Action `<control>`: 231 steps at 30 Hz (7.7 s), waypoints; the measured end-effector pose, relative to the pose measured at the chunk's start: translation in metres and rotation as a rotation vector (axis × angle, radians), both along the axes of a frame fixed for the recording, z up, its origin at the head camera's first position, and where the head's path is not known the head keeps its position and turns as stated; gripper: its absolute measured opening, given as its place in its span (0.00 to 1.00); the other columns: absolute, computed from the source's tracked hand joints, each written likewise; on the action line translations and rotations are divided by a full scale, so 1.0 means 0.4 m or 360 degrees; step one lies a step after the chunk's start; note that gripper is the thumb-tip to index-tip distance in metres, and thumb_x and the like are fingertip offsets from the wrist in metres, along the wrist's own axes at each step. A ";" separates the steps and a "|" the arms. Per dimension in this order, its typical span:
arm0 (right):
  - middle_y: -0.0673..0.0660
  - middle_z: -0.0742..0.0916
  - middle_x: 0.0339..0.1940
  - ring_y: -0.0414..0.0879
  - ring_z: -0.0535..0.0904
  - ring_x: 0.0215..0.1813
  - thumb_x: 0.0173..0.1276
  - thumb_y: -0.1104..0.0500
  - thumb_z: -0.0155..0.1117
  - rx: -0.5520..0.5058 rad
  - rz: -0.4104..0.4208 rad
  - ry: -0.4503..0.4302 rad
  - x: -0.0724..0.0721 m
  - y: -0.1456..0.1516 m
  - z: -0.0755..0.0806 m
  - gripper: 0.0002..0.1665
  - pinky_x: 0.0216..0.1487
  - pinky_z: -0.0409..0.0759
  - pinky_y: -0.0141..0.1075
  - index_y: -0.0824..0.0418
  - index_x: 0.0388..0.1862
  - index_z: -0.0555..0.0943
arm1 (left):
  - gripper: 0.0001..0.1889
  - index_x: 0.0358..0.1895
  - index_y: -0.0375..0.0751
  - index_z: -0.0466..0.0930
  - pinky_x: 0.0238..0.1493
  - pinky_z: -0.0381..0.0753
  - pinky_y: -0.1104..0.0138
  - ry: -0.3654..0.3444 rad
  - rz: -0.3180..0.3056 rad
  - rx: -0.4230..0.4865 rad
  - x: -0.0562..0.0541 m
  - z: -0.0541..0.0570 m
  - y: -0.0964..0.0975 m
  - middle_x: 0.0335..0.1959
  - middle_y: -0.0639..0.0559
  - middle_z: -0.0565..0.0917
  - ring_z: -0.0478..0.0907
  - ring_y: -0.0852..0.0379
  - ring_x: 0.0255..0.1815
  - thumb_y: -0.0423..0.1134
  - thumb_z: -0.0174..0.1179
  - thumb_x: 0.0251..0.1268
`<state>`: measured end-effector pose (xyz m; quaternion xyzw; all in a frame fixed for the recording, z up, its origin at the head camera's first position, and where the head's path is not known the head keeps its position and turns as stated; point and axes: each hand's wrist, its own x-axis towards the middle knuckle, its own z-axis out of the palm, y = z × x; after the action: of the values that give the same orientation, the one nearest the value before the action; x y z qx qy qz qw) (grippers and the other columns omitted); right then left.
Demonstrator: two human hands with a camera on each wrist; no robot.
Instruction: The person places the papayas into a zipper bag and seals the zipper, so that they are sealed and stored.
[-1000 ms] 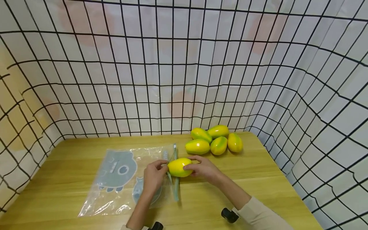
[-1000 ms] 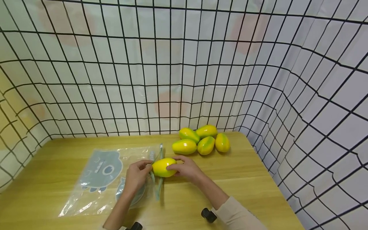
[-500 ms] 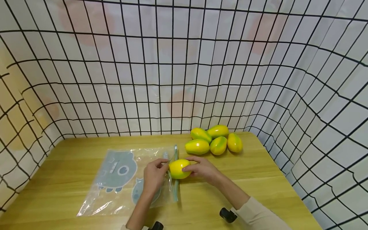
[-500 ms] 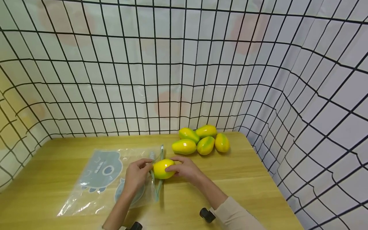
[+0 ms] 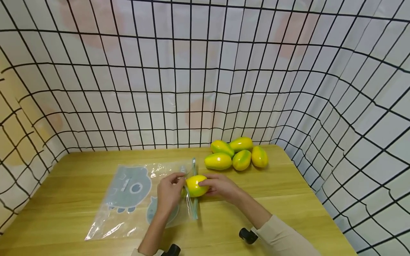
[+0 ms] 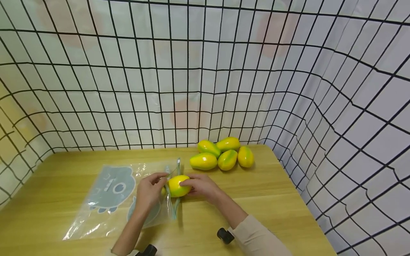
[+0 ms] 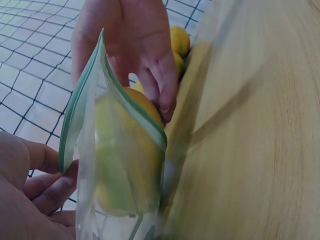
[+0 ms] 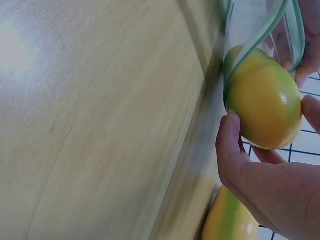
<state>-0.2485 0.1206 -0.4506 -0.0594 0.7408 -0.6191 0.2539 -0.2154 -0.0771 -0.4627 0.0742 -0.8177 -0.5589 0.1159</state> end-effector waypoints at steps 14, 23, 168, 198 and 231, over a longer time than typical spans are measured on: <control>0.63 0.86 0.53 0.48 0.85 0.46 0.71 0.49 0.64 0.0056 0.0041 -0.0129 -0.018 -0.016 0.005 0.32 0.55 0.84 0.43 0.69 0.66 0.75 | 0.11 0.45 0.45 0.91 0.19 0.66 0.71 0.0037 0.0013 0.0027 -0.009 0.023 0.000 0.31 0.47 0.87 0.70 0.58 0.21 0.38 0.62 0.65; 0.70 0.83 0.57 0.50 0.85 0.47 0.69 0.57 0.68 -0.0078 -0.0052 -0.0121 -0.001 -0.040 0.009 0.33 0.58 0.83 0.47 0.72 0.65 0.68 | 0.12 0.47 0.44 0.90 0.20 0.66 0.71 -0.0003 0.0049 0.0042 0.006 0.020 -0.032 0.35 0.46 0.89 0.72 0.56 0.26 0.38 0.61 0.66; 0.68 0.79 0.64 0.63 0.70 0.67 0.54 0.61 0.77 0.1035 -0.0508 0.0966 -0.153 0.104 -0.002 0.40 0.72 0.63 0.55 0.65 0.68 0.76 | 0.12 0.47 0.47 0.91 0.17 0.65 0.71 -0.0023 0.0038 0.0044 0.000 0.014 -0.008 0.30 0.48 0.89 0.70 0.59 0.17 0.38 0.61 0.65; 0.68 0.78 0.62 0.63 0.71 0.64 0.53 0.61 0.77 0.0973 -0.0625 0.1039 -0.128 0.088 -0.038 0.37 0.68 0.69 0.54 0.63 0.65 0.78 | 0.12 0.47 0.46 0.91 0.18 0.66 0.70 -0.0018 0.0033 0.0043 0.002 0.007 -0.009 0.30 0.48 0.89 0.72 0.59 0.19 0.38 0.61 0.64; 0.64 0.80 0.67 0.61 0.74 0.69 0.59 0.60 0.74 0.0811 -0.0687 0.0895 -0.119 0.062 -0.050 0.40 0.71 0.69 0.56 0.59 0.71 0.73 | 0.12 0.47 0.42 0.90 0.18 0.67 0.71 0.0001 0.0013 0.0045 0.005 0.007 -0.009 0.31 0.46 0.89 0.72 0.59 0.20 0.36 0.61 0.64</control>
<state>-0.2960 0.1456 -0.4706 -0.0050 0.9057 -0.4151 -0.0864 -0.2134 -0.0809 -0.4599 0.0790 -0.8093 -0.5700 0.1175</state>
